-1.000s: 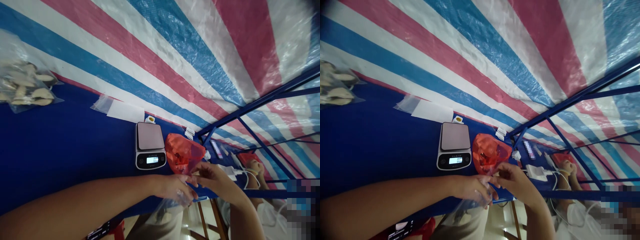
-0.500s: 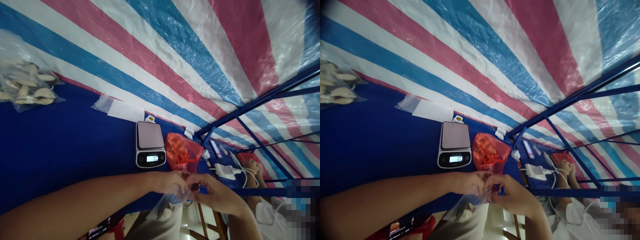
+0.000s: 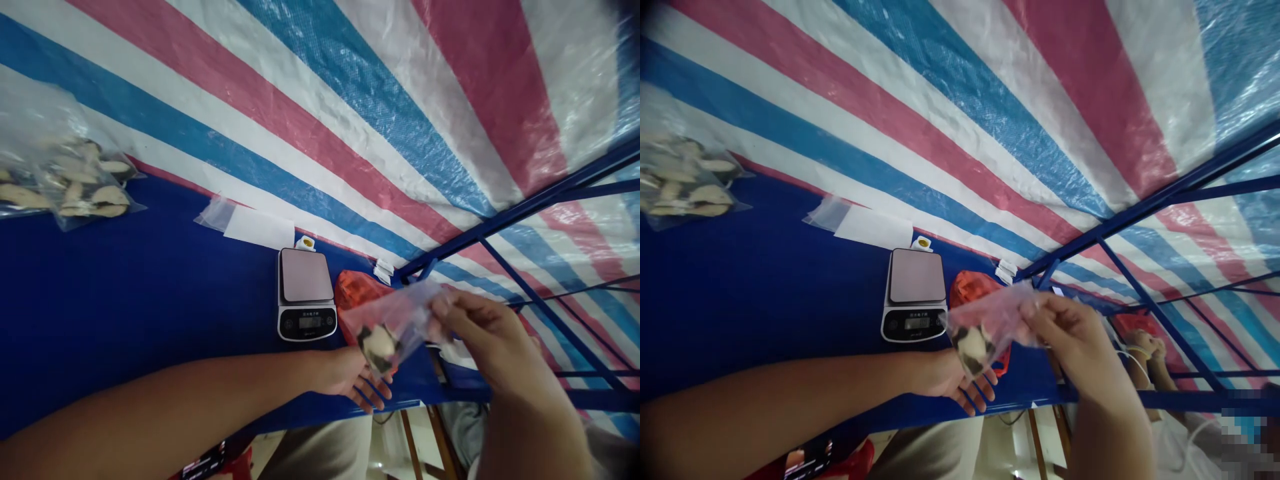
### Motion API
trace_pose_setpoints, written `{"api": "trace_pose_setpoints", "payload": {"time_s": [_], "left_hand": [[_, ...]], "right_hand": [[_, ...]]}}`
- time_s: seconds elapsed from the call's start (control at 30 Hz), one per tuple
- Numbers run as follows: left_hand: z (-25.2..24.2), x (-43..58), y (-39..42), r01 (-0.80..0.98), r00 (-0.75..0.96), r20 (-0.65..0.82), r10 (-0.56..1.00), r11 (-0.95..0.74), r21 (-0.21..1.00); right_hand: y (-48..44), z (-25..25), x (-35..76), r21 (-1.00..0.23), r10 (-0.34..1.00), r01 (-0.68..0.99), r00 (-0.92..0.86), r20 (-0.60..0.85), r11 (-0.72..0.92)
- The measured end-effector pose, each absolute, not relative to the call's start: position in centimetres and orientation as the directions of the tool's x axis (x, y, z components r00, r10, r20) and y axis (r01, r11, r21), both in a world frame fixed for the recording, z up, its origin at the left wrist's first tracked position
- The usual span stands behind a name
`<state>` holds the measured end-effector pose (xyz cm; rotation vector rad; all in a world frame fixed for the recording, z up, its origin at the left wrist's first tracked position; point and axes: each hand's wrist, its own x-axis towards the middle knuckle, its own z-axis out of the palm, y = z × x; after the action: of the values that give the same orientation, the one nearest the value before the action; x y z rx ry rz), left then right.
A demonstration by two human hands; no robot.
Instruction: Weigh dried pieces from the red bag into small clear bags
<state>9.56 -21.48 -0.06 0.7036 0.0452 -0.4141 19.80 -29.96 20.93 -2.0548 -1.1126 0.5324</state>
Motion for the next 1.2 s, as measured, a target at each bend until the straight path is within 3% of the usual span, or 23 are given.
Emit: {"api": "trace_pose_setpoints", "payload": {"time_s": [0.1,0.27,0.43,0.53,0.7,0.83,0.9,1.0,1.07,1.13,1.2], "left_hand": [[-0.9,9.9,-22.1,0.388,0.918,-0.198,-0.344,0.678,0.625],[-1.9,10.8,-22.6,0.326,0.938,-0.125,-0.322,0.703,0.632],[-1.6,10.5,-22.5,0.316,0.941,-0.113,-0.318,0.711,0.628],[-1.3,10.3,-22.4,0.327,0.939,-0.131,-0.317,0.713,0.620],[-0.8,10.3,-22.6,0.349,0.937,-0.209,-0.282,0.684,0.640],[-0.2,10.0,-22.7,0.359,0.933,-0.238,-0.269,0.670,0.650],[0.0,9.9,-22.7,0.359,0.933,-0.247,-0.261,0.667,0.652],[0.2,9.8,-22.7,0.356,0.934,-0.245,-0.258,0.660,0.662],[0.2,9.9,-22.7,0.360,0.933,-0.249,-0.260,0.655,0.664],[0.4,9.9,-22.7,0.369,0.929,-0.256,-0.266,0.648,0.667],[0.6,9.7,-22.6,0.376,0.927,-0.273,-0.259,0.637,0.673]], "right_hand": [[-24.5,17.7,19.4,-0.889,0.741,0.394,0.664,0.100,-0.233],[-19.7,9.7,17.1,-0.913,0.769,0.216,0.622,-0.145,-0.347],[-23.1,7.9,17.4,-0.903,0.648,0.225,0.758,-0.073,-0.365],[-26.2,7.8,18.9,-0.887,0.652,0.263,0.756,-0.055,-0.380],[-30.0,6.3,21.9,-0.718,0.710,0.431,0.693,-0.124,-0.546],[-31.0,5.6,23.5,-0.461,0.696,0.644,0.714,0.075,-0.611],[-30.9,5.4,24.0,-0.416,0.670,0.646,0.734,0.110,-0.639],[-30.3,4.8,24.7,-0.491,0.569,0.537,0.816,0.098,-0.686],[-29.8,4.3,25.1,-0.661,0.474,0.429,0.872,0.124,-0.616],[-29.2,4.1,25.1,-0.892,0.433,0.261,0.898,0.083,-0.370],[-28.7,4.4,24.9,-0.992,0.481,0.053,0.876,-0.007,-0.111]]}}
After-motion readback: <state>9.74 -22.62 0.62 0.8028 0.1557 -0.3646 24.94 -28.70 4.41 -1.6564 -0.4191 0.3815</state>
